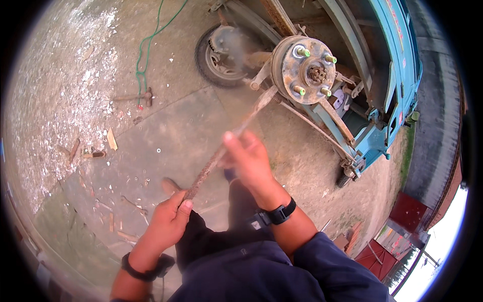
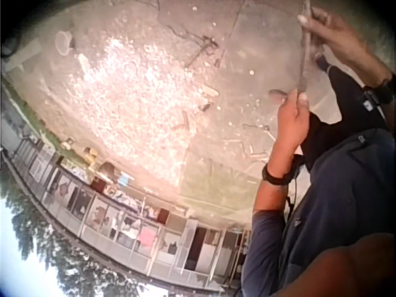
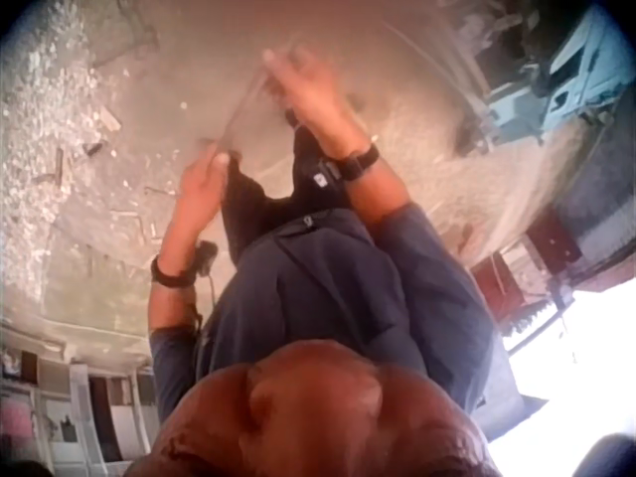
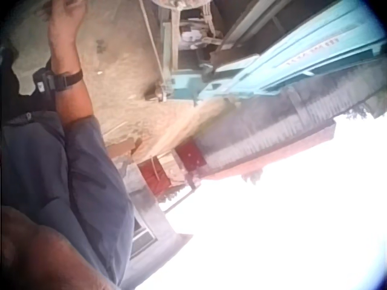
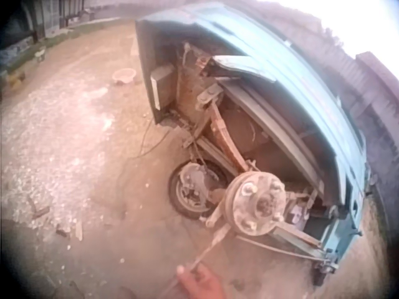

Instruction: The person uses a hammer and other metal tools to strike and detach the wheel hub assembly from a vehicle axle.

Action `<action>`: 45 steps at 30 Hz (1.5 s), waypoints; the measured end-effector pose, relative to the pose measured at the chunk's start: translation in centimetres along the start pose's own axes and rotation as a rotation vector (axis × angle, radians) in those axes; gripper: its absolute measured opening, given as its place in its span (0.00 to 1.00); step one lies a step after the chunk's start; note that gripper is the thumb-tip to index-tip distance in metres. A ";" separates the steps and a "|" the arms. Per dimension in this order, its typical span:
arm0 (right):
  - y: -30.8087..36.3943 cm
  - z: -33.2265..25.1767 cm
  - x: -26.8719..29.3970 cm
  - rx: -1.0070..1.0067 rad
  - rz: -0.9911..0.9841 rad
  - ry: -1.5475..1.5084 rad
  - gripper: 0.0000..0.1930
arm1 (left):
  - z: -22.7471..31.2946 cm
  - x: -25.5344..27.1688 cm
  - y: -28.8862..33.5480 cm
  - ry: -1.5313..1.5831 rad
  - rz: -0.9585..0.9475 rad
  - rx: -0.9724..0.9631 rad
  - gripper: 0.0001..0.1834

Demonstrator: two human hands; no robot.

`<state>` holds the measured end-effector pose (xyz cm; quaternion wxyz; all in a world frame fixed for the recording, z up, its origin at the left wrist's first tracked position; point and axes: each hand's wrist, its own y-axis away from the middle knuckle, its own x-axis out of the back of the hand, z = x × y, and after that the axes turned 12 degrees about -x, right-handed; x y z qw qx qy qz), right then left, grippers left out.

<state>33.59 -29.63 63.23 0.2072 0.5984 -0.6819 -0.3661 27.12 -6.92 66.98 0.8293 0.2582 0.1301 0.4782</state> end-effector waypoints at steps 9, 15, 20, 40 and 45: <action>-3.1 4.3 -0.8 0.046 -0.004 0.080 0.11 | -10.5 0.5 -2.6 -0.165 0.158 -0.309 0.18; -4.5 13.0 -5.7 -0.136 -0.031 0.199 0.11 | -21.7 0.2 4.7 -0.253 0.203 -0.017 0.18; -5.4 19.1 -11.3 -0.260 -0.070 0.294 0.14 | -28.6 0.2 12.0 -0.186 0.406 0.067 0.16; -0.6 38.4 -19.2 -0.796 -0.438 0.560 0.06 | -33.0 -8.6 20.6 0.548 0.735 0.314 0.30; -2.0 41.8 -18.1 -0.863 -0.285 0.860 0.04 | -38.2 -16.5 23.3 0.539 0.941 0.412 0.28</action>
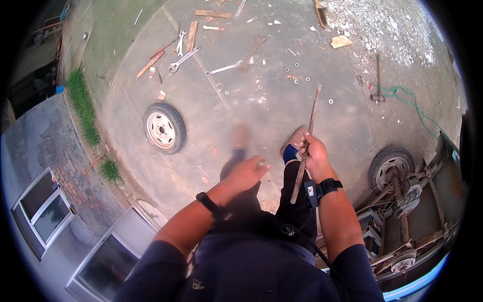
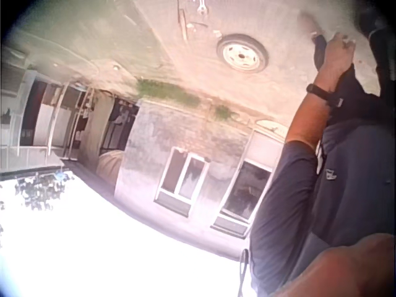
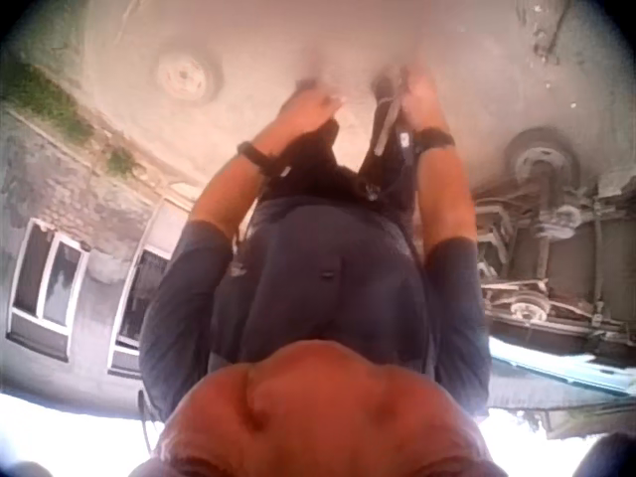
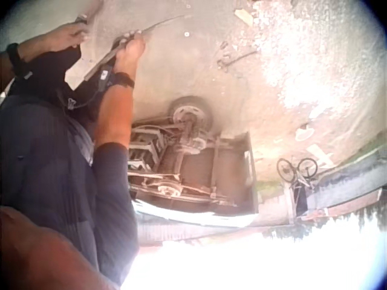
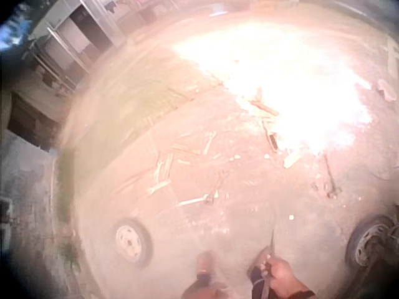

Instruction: The person uses a hammer and other metal tools to strike and detach the wheel hub assembly from a vehicle axle.

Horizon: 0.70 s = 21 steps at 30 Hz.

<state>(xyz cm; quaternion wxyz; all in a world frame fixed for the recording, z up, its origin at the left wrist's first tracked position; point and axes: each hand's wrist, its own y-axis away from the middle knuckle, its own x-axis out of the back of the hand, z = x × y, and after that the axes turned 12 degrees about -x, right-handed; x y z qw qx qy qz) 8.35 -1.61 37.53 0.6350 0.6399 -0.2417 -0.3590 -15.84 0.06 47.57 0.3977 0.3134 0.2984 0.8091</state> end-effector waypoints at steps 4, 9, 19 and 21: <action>-3.5 4.0 -3.4 0.022 0.075 0.004 0.05 | -5.8 3.7 2.2 0.113 0.039 0.179 0.25; -6.6 7.2 -9.8 0.065 0.171 0.095 0.06 | -14.2 9.4 4.5 0.285 0.146 0.243 0.25; -7.5 10.1 -27.9 0.221 0.077 0.115 0.07 | -27.6 28.4 7.8 0.087 0.232 0.092 0.23; -6.9 9.6 -32.4 0.255 0.078 0.139 0.08 | -29.1 32.6 8.0 0.045 0.270 0.130 0.23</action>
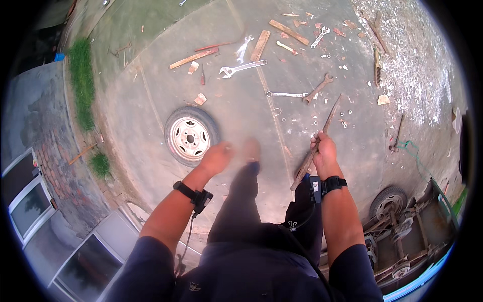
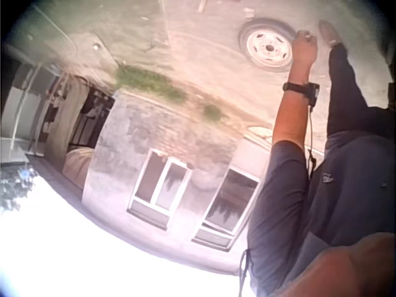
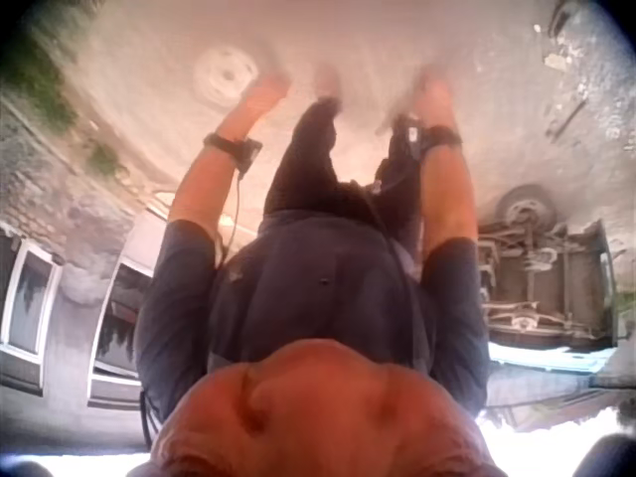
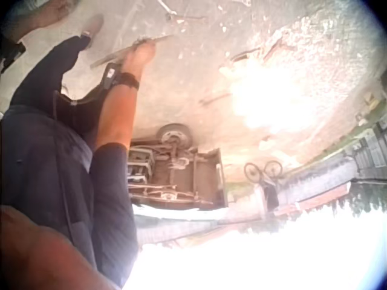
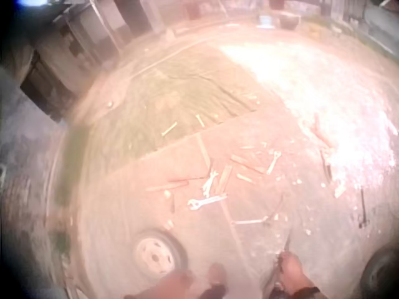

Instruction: The person uses a hammer and other metal tools to strike and detach the wheel hub assembly from a vehicle axle.

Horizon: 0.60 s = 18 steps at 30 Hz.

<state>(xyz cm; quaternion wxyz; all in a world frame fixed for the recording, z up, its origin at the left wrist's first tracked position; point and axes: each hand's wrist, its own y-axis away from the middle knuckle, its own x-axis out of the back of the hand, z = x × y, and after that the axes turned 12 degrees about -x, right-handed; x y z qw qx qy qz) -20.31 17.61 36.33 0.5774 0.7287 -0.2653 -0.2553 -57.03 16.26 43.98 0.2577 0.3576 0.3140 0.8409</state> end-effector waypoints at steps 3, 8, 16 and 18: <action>1.1 -1.9 -6.3 0.029 0.002 -0.012 0.10 | 1.0 5.9 -1.9 0.008 0.056 0.055 0.22; -2.3 -3.6 -13.0 0.061 -0.014 0.058 0.12 | 1.7 12.7 -6.6 -0.088 0.097 0.070 0.21; -11.8 -1.9 -18.7 0.063 0.090 0.189 0.14 | -1.6 18.1 -21.5 -0.590 0.159 -0.185 0.14; -15.5 -1.3 -20.2 0.091 0.123 0.166 0.15 | -3.4 18.9 -26.6 -0.683 0.134 -0.235 0.13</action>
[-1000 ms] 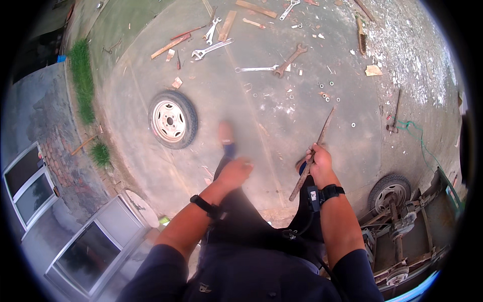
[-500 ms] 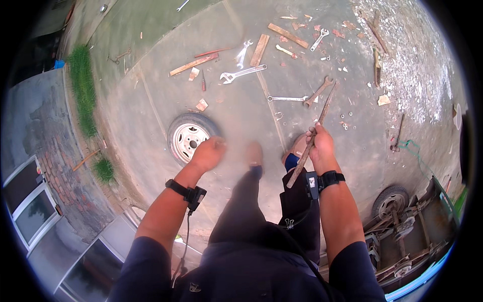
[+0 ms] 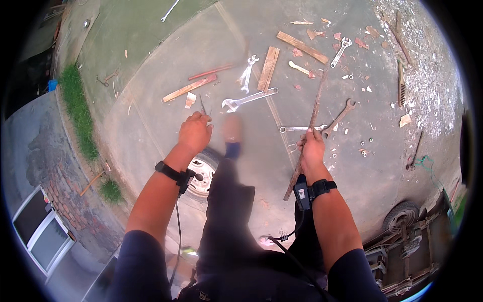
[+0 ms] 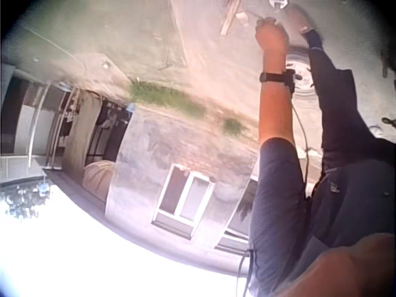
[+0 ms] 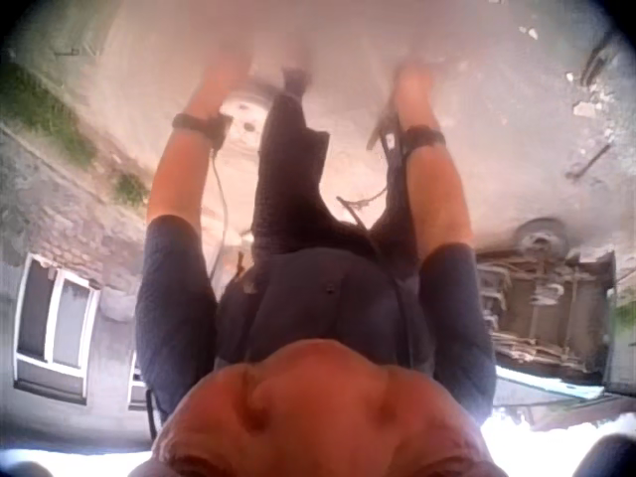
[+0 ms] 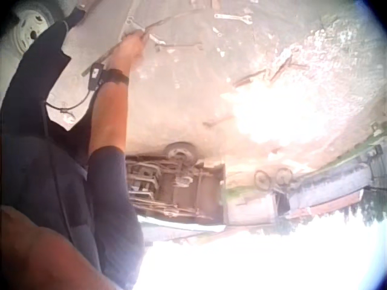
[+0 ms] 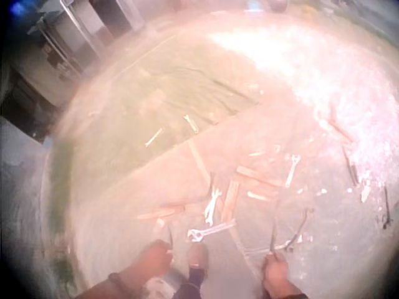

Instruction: The person uses a hammer and other metal tools to strike and detach the wheel hub assembly from a vehicle axle.

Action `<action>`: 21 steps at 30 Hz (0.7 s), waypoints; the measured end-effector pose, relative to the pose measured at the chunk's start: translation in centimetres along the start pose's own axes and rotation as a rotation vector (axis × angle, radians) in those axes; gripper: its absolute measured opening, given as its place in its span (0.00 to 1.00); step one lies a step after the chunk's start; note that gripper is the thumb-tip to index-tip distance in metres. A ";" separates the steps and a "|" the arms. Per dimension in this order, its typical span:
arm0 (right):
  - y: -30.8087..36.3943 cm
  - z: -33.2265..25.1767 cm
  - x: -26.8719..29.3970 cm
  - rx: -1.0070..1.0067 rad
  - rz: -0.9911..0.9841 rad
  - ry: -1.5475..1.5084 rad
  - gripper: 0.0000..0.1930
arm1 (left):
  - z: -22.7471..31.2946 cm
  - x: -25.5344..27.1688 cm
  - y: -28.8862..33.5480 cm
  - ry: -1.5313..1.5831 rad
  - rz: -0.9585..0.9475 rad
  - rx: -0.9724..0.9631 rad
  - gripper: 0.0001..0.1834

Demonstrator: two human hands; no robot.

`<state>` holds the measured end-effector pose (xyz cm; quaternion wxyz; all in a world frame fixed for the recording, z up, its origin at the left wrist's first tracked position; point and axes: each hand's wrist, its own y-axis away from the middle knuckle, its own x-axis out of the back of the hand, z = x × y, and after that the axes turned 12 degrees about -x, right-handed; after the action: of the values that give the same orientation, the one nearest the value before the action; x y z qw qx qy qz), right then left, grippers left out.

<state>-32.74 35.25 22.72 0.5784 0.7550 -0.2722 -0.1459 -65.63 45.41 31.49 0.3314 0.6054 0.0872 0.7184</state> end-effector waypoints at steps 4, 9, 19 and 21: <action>-7.7 1.6 -3.3 0.080 0.016 -0.006 0.19 | -5.5 -4.4 -10.6 -0.133 0.012 -0.103 0.14; -13.8 5.6 -6.8 0.120 0.100 -0.081 0.17 | -10.3 -10.3 -20.9 -0.212 0.020 -0.201 0.20; -19.3 10.4 -6.8 0.061 0.186 0.203 0.22 | -12.1 -14.8 -30.0 -0.316 -0.044 -0.072 0.17; -19.3 10.2 -6.8 0.075 0.145 0.299 0.24 | -13.1 -14.7 -29.7 -0.289 -0.032 -0.159 0.14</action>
<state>-39.04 34.61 0.78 0.5930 0.7676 -0.2421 0.0207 -66.08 63.19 0.57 0.3987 0.6727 -0.0089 0.6232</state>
